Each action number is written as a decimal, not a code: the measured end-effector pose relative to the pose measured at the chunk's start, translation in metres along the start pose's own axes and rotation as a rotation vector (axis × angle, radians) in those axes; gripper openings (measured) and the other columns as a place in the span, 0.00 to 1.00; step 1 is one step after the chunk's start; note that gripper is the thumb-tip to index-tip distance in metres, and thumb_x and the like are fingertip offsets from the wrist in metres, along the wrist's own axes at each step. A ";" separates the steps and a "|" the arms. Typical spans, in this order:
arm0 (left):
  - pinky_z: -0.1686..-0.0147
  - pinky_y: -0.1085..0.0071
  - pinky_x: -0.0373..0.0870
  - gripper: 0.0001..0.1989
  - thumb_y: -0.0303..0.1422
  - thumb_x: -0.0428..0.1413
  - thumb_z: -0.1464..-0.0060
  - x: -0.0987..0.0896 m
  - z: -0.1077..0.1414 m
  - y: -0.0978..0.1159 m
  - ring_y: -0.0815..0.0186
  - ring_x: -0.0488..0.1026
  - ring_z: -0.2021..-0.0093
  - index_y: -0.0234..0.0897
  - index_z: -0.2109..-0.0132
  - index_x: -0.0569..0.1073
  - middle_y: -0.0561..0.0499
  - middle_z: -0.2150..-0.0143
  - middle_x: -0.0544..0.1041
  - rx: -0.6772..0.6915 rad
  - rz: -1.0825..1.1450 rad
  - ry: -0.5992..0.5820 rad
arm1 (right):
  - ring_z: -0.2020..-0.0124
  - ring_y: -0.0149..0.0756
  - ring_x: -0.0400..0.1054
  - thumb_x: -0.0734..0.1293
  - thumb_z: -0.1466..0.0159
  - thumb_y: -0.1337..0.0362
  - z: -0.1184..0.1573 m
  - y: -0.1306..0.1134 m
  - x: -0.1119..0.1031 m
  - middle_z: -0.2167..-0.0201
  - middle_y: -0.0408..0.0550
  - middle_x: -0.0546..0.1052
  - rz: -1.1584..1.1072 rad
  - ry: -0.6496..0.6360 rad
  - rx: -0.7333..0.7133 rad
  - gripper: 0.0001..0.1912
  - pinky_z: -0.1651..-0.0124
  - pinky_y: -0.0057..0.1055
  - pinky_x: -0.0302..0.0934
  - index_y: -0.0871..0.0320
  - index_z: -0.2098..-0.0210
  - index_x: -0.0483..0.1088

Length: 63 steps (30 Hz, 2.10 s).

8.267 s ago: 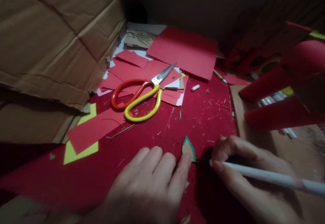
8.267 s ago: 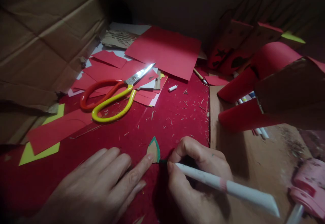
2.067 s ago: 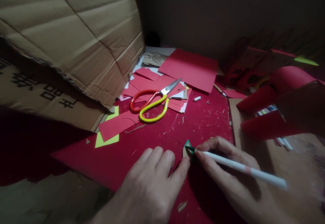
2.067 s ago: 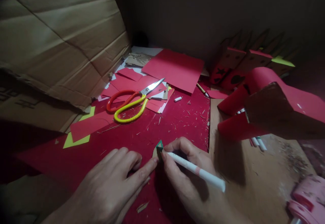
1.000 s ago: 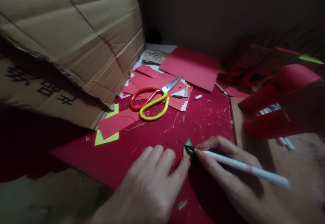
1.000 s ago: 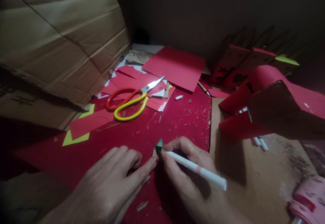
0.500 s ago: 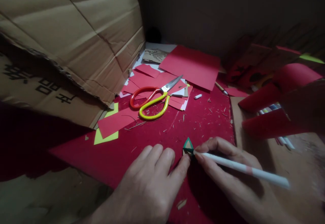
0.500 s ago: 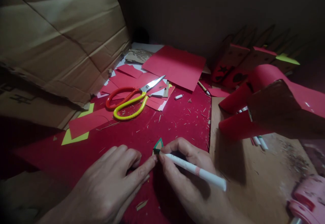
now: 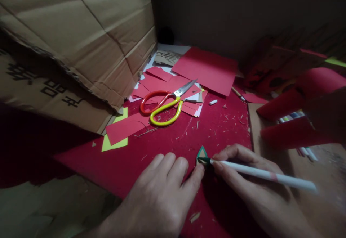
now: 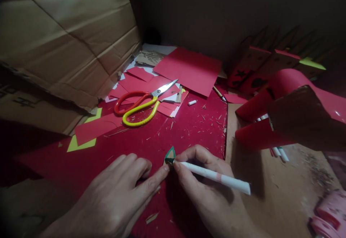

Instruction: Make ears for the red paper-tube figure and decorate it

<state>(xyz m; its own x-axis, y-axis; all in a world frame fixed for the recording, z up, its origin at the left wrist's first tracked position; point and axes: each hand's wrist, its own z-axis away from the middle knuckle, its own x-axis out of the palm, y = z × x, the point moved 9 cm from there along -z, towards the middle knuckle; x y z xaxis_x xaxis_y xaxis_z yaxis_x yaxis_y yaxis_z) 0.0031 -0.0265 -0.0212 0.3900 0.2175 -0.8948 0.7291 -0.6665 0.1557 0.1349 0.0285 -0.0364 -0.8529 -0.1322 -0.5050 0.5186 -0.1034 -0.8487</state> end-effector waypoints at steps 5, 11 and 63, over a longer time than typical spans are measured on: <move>0.69 0.66 0.55 0.19 0.25 0.40 0.39 -0.002 0.000 0.000 0.63 0.57 0.70 0.30 0.47 0.69 0.47 0.69 0.64 -0.001 -0.019 0.029 | 0.81 0.30 0.67 0.68 0.44 0.57 0.002 0.003 0.004 0.79 0.42 0.77 -0.008 -0.030 0.029 0.08 0.83 0.21 0.56 0.55 0.72 0.71; 0.70 0.66 0.55 0.19 0.25 0.39 0.38 -0.004 0.000 0.000 0.64 0.57 0.70 0.32 0.48 0.70 0.48 0.69 0.64 -0.009 -0.008 0.040 | 0.82 0.30 0.65 0.69 0.45 0.57 0.005 0.003 0.006 0.81 0.41 0.74 -0.074 -0.038 0.069 0.08 0.82 0.22 0.54 0.55 0.73 0.71; 0.69 0.66 0.58 0.18 0.23 0.42 0.41 -0.008 0.002 0.004 0.64 0.59 0.70 0.30 0.48 0.71 0.48 0.70 0.64 0.033 -0.041 0.070 | 0.80 0.30 0.67 0.68 0.44 0.56 0.002 0.002 0.004 0.81 0.41 0.75 0.012 -0.081 0.027 0.09 0.81 0.21 0.56 0.54 0.73 0.71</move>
<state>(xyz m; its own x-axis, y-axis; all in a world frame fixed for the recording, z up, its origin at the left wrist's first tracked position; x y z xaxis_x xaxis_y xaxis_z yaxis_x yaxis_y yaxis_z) 0.0021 -0.0323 -0.0139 0.3991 0.2939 -0.8685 0.7269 -0.6788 0.1043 0.1326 0.0259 -0.0401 -0.8396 -0.2126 -0.4999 0.5310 -0.1273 -0.8377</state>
